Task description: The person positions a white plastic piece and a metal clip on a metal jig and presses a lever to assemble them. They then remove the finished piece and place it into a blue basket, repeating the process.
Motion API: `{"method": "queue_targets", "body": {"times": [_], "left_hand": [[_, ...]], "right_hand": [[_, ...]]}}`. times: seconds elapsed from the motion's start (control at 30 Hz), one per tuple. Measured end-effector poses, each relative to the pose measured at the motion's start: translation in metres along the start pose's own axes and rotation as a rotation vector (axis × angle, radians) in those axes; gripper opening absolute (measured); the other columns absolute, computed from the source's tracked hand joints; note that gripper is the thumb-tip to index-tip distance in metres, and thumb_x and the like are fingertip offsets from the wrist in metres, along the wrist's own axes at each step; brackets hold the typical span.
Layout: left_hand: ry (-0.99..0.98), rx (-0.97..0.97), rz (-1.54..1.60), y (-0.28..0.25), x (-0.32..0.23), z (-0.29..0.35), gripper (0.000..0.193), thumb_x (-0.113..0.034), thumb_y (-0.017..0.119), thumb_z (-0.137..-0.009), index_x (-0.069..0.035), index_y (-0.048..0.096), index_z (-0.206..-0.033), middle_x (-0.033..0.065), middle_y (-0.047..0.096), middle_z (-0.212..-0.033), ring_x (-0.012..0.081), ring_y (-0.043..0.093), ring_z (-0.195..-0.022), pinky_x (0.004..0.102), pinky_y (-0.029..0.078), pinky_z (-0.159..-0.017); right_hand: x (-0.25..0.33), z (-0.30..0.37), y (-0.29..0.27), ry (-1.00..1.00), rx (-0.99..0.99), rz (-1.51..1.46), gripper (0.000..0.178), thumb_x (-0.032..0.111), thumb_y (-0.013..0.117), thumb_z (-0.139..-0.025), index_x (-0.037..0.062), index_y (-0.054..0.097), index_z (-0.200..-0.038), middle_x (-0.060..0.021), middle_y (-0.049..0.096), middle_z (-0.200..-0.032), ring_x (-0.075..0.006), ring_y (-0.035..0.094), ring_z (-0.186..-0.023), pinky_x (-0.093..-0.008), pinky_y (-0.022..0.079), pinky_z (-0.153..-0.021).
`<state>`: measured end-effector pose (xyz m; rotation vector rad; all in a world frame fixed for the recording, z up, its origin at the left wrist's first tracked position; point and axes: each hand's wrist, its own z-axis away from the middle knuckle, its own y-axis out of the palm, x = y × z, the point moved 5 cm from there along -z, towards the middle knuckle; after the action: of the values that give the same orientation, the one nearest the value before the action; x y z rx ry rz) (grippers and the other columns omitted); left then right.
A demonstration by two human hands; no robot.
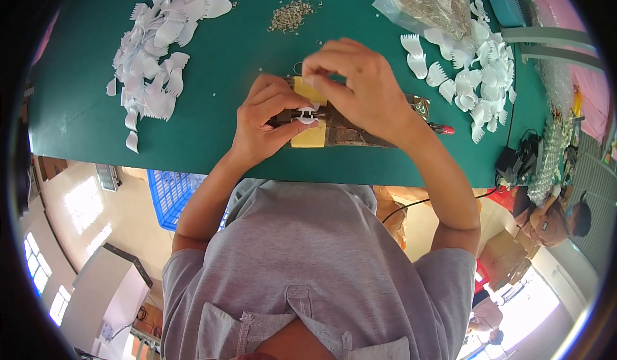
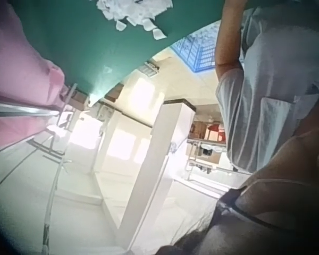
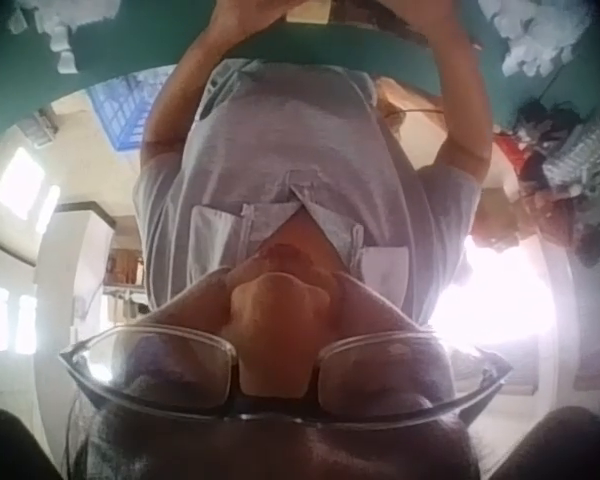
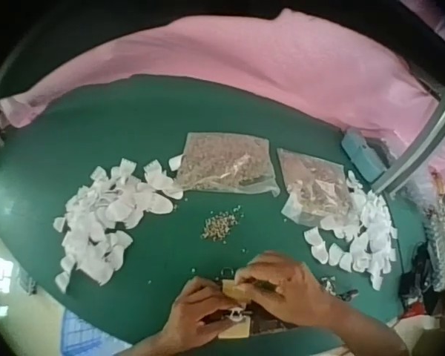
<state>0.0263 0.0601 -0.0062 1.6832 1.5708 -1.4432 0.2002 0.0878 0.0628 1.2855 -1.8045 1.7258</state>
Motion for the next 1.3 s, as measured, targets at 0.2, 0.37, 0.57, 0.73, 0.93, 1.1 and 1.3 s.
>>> {"method": "queue_targets", "body": {"times": [0.2, 0.37, 0.57, 0.73, 0.93, 1.1, 1.3], "left_hand": [[-0.002, -0.012, -0.015, -0.001, -0.002, 0.001, 0.03, -0.01, 0.09, -0.065, -0.01, 0.075, -0.091, -0.0005, 0.071, -0.091, 0.0265, 0.063, -0.096, 0.0394, 0.051, -0.087], [-0.003, -0.019, 0.0, 0.0, -0.001, 0.001, 0.029, -0.01, 0.091, -0.065, -0.01, 0.074, -0.089, -0.0002, 0.071, -0.091, 0.0268, 0.063, -0.096, 0.0395, 0.051, -0.085], [0.009, -0.024, -0.006, -0.001, -0.002, 0.001, 0.029, -0.01, 0.091, -0.065, -0.009, 0.074, -0.089, 0.0, 0.071, -0.091, 0.027, 0.063, -0.096, 0.0392, 0.051, -0.084], [0.042, -0.001, -0.029, -0.002, -0.004, 0.0, 0.03, -0.007, 0.092, -0.069, -0.006, 0.075, -0.094, 0.0038, 0.069, -0.091, 0.0255, 0.062, -0.095, 0.0378, 0.053, -0.083], [0.035, 0.002, -0.03, -0.002, -0.003, 0.001, 0.031, -0.005, 0.091, -0.068, -0.006, 0.075, -0.095, 0.0038, 0.07, -0.092, 0.0259, 0.063, -0.097, 0.0377, 0.054, -0.085], [0.015, 0.003, -0.014, -0.001, -0.003, 0.0, 0.032, -0.002, 0.088, -0.068, -0.006, 0.077, -0.097, 0.004, 0.07, -0.093, 0.0257, 0.063, -0.098, 0.0378, 0.055, -0.087], [0.001, -0.034, 0.01, -0.001, -0.002, 0.0, 0.029, -0.005, 0.086, -0.065, -0.01, 0.074, -0.091, -0.0003, 0.071, -0.091, 0.027, 0.062, -0.097, 0.0388, 0.052, -0.085]], "right_hand": [[0.025, 0.022, 0.004, 0.055, 0.214, 0.108, 0.004, 0.009, 0.068, -0.09, 0.0053, 0.066, -0.09, -0.0069, 0.064, -0.082, -0.0272, 0.062, -0.08, -0.0401, 0.051, -0.07], [0.025, 0.024, 0.009, 0.049, 0.217, 0.14, 0.005, 0.01, 0.068, -0.09, 0.0055, 0.066, -0.089, -0.0066, 0.064, -0.083, -0.0279, 0.061, -0.082, -0.0414, 0.052, -0.072], [0.027, 0.025, 0.01, 0.061, 0.242, 0.154, 0.004, 0.009, 0.067, -0.09, 0.0057, 0.066, -0.088, -0.0063, 0.064, -0.084, -0.0274, 0.062, -0.084, -0.0414, 0.052, -0.074], [0.025, 0.028, 0.012, 0.067, 0.21, 0.136, 0.004, 0.009, 0.067, -0.09, 0.0056, 0.066, -0.089, -0.0062, 0.064, -0.085, -0.0277, 0.062, -0.085, -0.0415, 0.052, -0.075], [0.028, 0.033, 0.016, 0.068, 0.143, 0.138, 0.003, 0.006, 0.07, -0.088, 0.0059, 0.067, -0.089, -0.0061, 0.066, -0.086, -0.028, 0.062, -0.083, -0.0417, 0.052, -0.075], [0.028, 0.045, 0.019, 0.031, -0.063, 0.16, 0.011, 0.004, 0.077, -0.081, 0.0078, 0.069, -0.086, -0.0048, 0.067, -0.084, -0.028, 0.063, -0.078, -0.0402, 0.051, -0.072], [0.027, 0.039, 0.02, 0.137, -0.023, 0.162, 0.012, 0.003, 0.078, -0.079, 0.0072, 0.067, -0.081, -0.0044, 0.066, -0.078, -0.0256, 0.064, -0.076, -0.0387, 0.051, -0.07]]}}
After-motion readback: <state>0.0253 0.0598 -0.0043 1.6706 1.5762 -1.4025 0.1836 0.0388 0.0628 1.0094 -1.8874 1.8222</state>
